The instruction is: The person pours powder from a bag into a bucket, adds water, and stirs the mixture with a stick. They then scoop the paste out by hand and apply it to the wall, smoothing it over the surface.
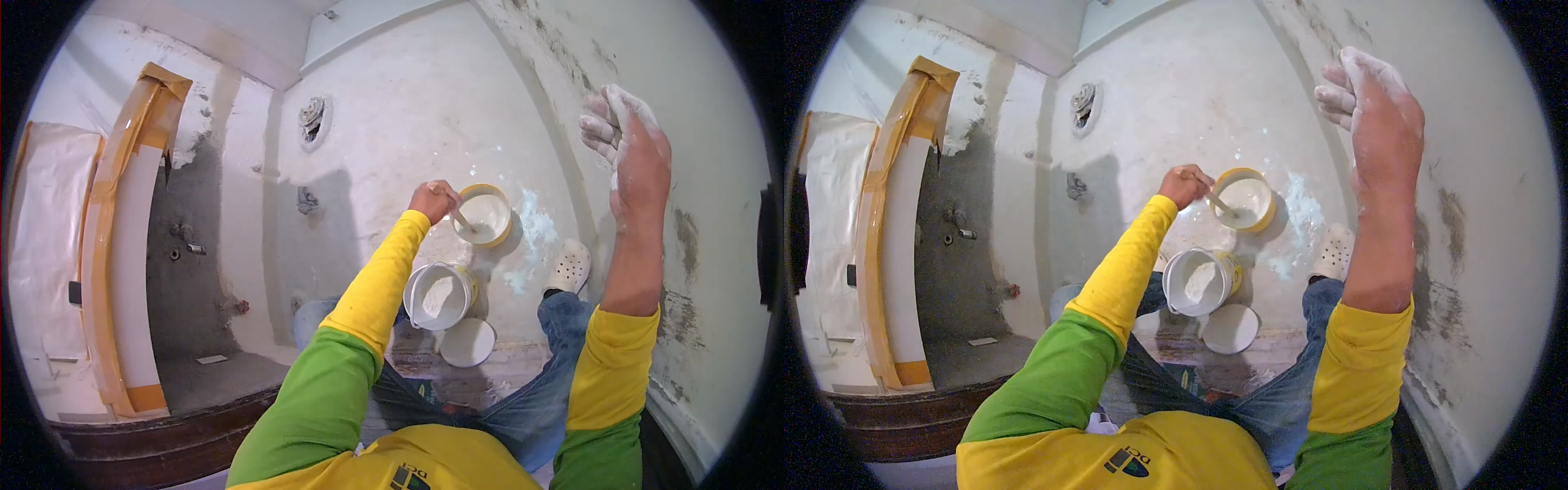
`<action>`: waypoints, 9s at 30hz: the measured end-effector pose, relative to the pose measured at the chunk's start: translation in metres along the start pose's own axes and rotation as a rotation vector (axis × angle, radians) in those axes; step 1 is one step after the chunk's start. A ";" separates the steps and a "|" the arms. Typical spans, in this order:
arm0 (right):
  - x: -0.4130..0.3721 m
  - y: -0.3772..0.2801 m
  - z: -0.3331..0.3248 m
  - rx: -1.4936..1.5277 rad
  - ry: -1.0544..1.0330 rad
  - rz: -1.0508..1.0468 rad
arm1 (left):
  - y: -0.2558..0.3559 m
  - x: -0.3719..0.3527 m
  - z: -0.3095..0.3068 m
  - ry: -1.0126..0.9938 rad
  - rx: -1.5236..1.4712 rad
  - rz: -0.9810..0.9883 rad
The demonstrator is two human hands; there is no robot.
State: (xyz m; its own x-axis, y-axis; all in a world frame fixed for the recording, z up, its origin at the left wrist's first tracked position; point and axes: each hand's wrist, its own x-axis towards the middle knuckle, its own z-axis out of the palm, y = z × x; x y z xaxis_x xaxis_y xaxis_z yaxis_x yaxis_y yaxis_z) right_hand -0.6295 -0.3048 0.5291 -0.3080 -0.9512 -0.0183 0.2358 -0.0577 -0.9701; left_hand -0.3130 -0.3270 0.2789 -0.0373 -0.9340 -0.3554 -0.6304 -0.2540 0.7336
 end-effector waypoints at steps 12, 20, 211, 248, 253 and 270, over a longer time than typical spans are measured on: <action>-0.001 -0.002 0.003 0.007 -0.007 0.014 | 0.030 -0.029 0.015 0.070 -0.172 0.129; -0.003 -0.001 0.005 0.010 0.000 0.016 | 0.026 -0.023 0.003 -0.001 -0.264 -0.113; -0.004 0.001 0.015 0.035 0.065 -0.017 | 0.046 -0.039 0.008 -0.060 -0.423 -0.004; 0.000 0.004 0.013 0.056 0.075 -0.046 | 0.026 -0.042 0.036 -0.139 -0.359 0.326; 0.000 0.005 0.013 0.059 0.069 -0.035 | 0.029 -0.031 0.018 -0.149 -0.136 0.189; -0.003 0.003 0.010 0.084 0.081 -0.093 | 0.088 -0.129 -0.093 0.141 -0.891 0.090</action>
State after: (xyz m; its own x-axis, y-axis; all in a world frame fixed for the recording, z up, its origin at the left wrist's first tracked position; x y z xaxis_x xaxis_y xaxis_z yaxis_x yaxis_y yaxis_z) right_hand -0.6186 -0.3053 0.5286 -0.4048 -0.9132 0.0477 0.2781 -0.1726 -0.9449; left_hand -0.2916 -0.2519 0.4428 0.0750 -0.9669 -0.2437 0.2064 -0.2241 0.9525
